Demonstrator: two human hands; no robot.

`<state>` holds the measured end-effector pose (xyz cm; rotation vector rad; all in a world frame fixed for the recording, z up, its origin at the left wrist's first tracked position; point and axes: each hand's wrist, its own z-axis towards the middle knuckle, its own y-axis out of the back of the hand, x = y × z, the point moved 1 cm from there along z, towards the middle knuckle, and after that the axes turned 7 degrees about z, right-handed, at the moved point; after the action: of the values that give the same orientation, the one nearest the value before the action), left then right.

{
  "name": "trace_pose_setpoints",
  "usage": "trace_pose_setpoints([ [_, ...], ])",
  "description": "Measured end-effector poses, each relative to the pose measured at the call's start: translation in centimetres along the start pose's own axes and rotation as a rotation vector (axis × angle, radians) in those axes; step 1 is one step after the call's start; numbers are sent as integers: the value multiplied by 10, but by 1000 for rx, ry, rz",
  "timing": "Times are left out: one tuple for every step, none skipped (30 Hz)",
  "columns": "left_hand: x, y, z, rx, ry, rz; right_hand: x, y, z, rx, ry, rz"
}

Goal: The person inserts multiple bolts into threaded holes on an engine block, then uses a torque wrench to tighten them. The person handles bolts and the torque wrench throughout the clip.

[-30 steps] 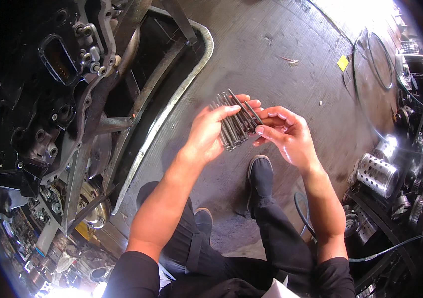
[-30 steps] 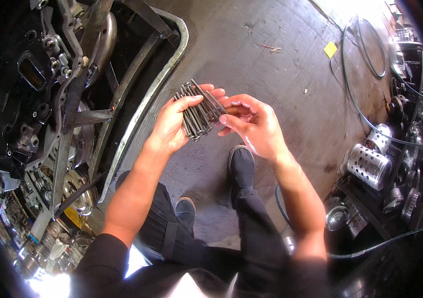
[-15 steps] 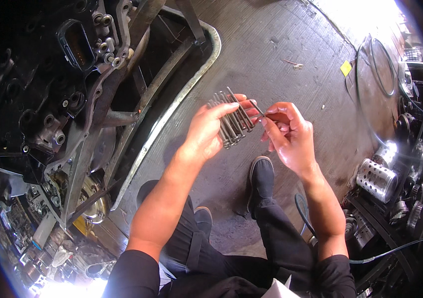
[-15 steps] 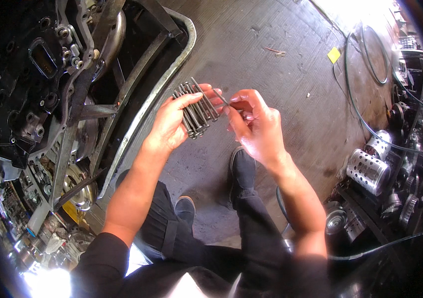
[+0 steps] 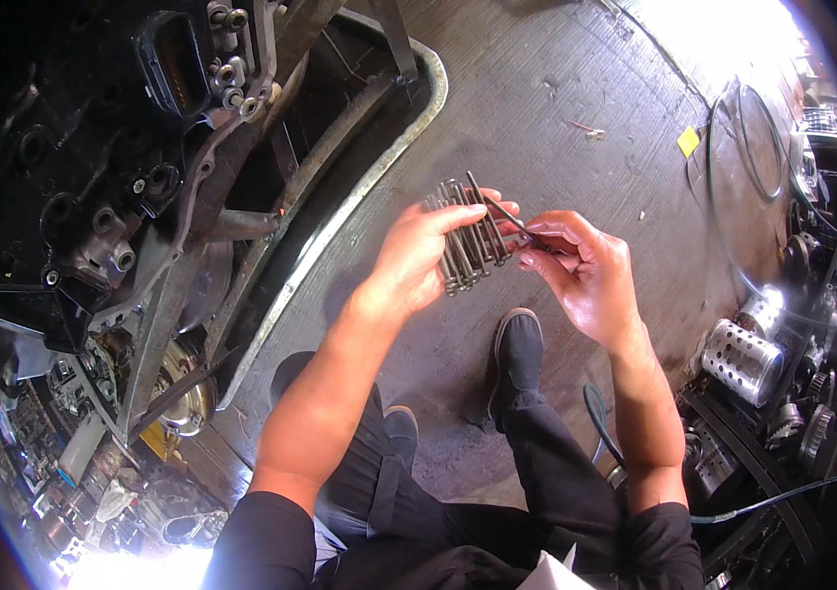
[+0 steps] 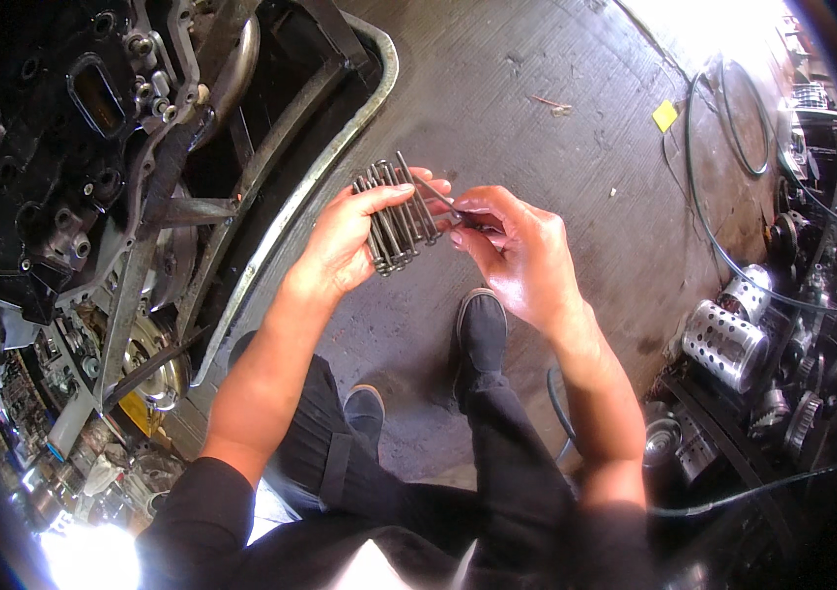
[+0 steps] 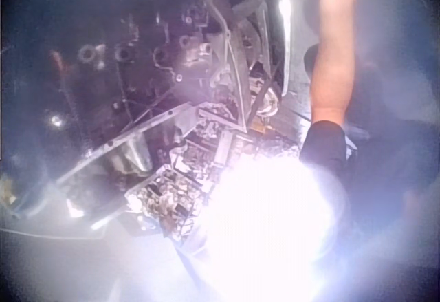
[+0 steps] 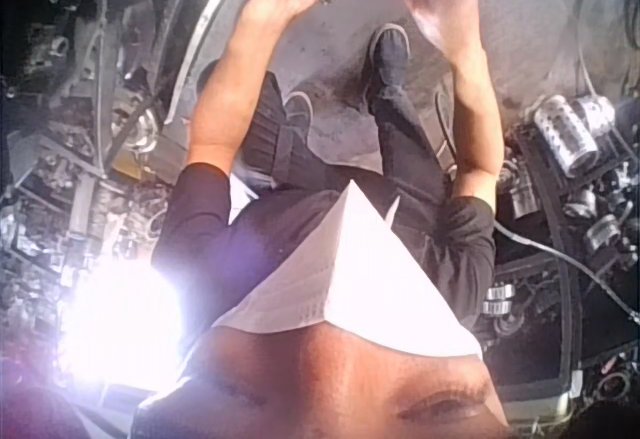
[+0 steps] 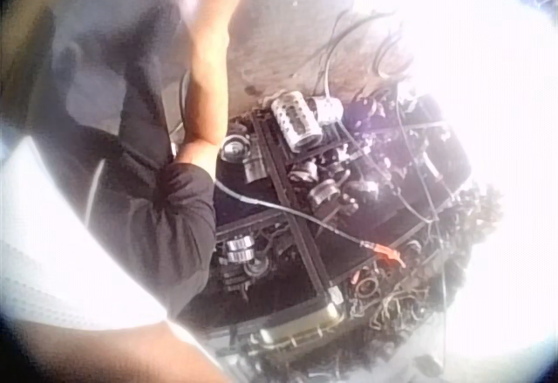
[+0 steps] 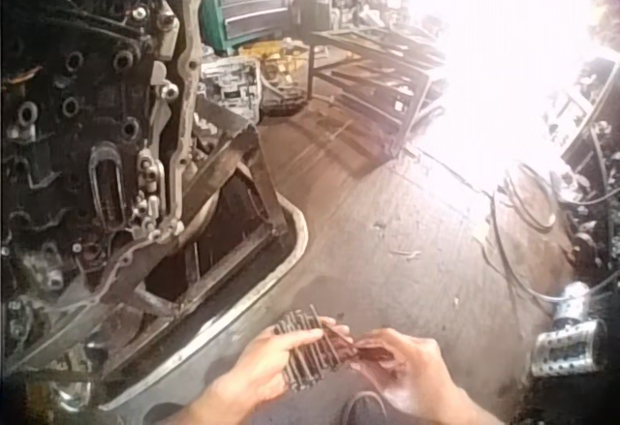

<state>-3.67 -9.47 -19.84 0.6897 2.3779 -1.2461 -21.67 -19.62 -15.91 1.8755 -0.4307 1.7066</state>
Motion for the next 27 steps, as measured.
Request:
trace_pose_setpoints([
  [0, 0, 0, -1, 7, 4, -1, 1, 0, 0, -6, -3],
  [0, 0, -1, -1, 13, 9, -1, 1, 0, 0, -10, -5],
  [0, -1, -1, -3, 17, 24, -2, 1, 0, 20, -31, -28],
  [0, -1, -2, -5, 21, 37, -2, 1, 0, 42, -53, -51],
  [-1, -1, -2, -4, 19, 49, -2, 1, -1, 57, -98, -77],
  [-1, -2, -3, -16, 26, 66, -1, 1, -2, 88, -55, -102],
  [-1, -2, -4, -25, 27, 82, 0, 2, -4, 111, -34, -129],
  [-1, -2, -4, -25, 21, 97, 2, 2, -4, 135, -12, -156],
  [-1, -2, -4, -35, 26, 85, 3, 3, -5, 134, -14, -126],
  [-1, -2, -4, -36, 26, 72, 4, 4, -5, 133, -16, -96],
  [-2, -1, -3, -36, 24, 59, 5, 4, -5, 142, -19, -71],
  [-2, -1, -3, -28, 25, 61, 5, 5, -4, 118, -20, -71],
  [-3, 0, -2, -20, 24, 63, 4, 5, -4, 104, -22, -75],
  [-3, 1, -2, -24, 28, 74, 4, 5, -3, 74, -11, -74],
  [-2, 1, -2, -17, 34, 64, 3, 5, -3, 64, 10, -115],
  [-2, 1, -2, -23, 44, 62, 1, 3, -2, 39, 44, -151],
  [-1, 0, -2, -28, 56, 60, 0, 3, -2, 27, 59, -193],
  [0, 0, -2, -32, 56, 71, -1, 3, -2, 37, 100, -229],
  [0, 0, -2, -36, 57, 82, -2, 3, -2, 61, 121, -271],
  [0, 0, -2, -37, 55, 90, -3, 3, -2, 85, 143, -313],
  [0, -1, -3, -39, 59, 92, -4, 3, -1, 95, 190, -347],
  [0, -1, -3, -39, 59, 92, -4, 3, -1, 105, 237, -382],
  [0, -1, -3, -39, 59, 91, -5, 3, 0, 107, 289, -412],
  [0, -1, -3, -40, 60, 89, -5, 3, 0, 109, 314, -425],
  [0, -1, -3, -41, 61, 87, -5, 3, 1, 102, 344, -434],
  [0, -1, -3, -43, 61, 85, -5, 2, 1, 96, 374, -443],
  [0, -1, -3, -38, 61, 77, -5, 1, 1, 93, 381, -445],
])
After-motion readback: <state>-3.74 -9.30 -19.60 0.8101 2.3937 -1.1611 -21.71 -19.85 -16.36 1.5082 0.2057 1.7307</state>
